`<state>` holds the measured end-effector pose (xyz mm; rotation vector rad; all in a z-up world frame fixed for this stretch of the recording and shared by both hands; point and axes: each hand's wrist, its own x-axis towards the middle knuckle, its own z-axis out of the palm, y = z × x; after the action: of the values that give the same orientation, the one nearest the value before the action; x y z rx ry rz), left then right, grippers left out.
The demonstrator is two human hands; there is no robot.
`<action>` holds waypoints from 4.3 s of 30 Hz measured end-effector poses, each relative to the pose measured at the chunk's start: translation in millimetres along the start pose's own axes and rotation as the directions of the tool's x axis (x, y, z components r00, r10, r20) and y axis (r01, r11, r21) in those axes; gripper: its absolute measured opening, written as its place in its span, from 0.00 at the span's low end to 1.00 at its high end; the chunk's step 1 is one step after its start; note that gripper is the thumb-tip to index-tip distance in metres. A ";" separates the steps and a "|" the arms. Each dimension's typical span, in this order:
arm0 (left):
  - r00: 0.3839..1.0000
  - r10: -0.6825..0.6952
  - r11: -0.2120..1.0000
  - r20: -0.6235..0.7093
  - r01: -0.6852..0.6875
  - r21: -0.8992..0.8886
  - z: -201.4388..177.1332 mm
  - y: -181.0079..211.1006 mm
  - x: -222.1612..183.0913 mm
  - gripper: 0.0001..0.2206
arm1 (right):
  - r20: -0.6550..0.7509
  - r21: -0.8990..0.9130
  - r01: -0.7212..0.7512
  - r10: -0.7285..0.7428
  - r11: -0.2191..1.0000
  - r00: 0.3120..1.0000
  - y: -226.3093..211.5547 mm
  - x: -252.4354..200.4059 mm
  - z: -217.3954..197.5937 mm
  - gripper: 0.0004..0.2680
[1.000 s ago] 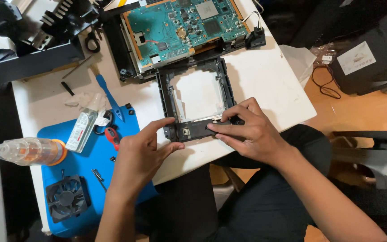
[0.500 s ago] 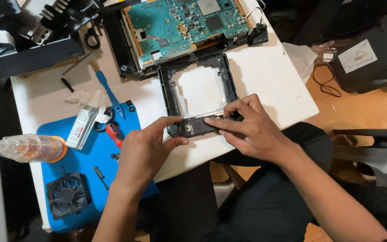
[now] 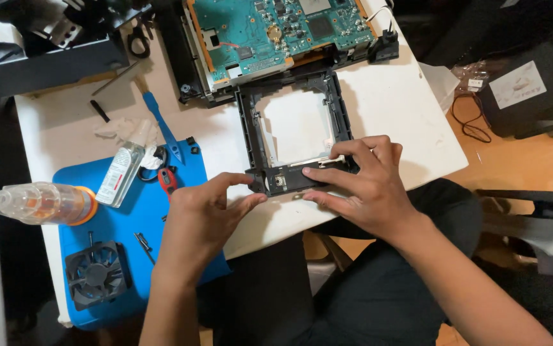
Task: Assembling a disc drive mechanism for a game console on a repair bench
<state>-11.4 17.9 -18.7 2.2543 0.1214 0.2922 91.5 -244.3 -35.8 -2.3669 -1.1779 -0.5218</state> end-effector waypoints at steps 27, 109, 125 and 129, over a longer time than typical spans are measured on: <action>0.986 -0.013 0.999 0.166 0.005 0.047 -4.5 10.3 -0.1 0.17 | 0.198 0.234 0.131 -0.179 0.963 0.964 -15.4 48.0 -8.1 0.09; 0.992 0.128 0.947 0.015 -0.127 0.296 14.3 -2.4 -9.5 0.20 | 0.197 0.348 0.089 -0.166 0.933 0.966 -0.3 37.5 -7.2 0.16; 0.958 0.278 0.906 0.072 -0.287 0.312 23.5 7.3 0.4 0.16 | -0.079 0.149 0.080 -0.069 0.986 0.994 19.7 -5.0 -20.2 0.19; 0.963 0.261 0.919 0.070 -0.270 0.286 22.7 12.3 1.1 0.15 | -0.187 0.034 0.179 -0.170 0.983 0.968 16.8 -19.1 -28.8 0.09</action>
<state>-4.8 -6.7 -23.2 2.5729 -0.1719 0.4060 90.5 -281.2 -25.3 -2.1319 -1.3039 -0.7428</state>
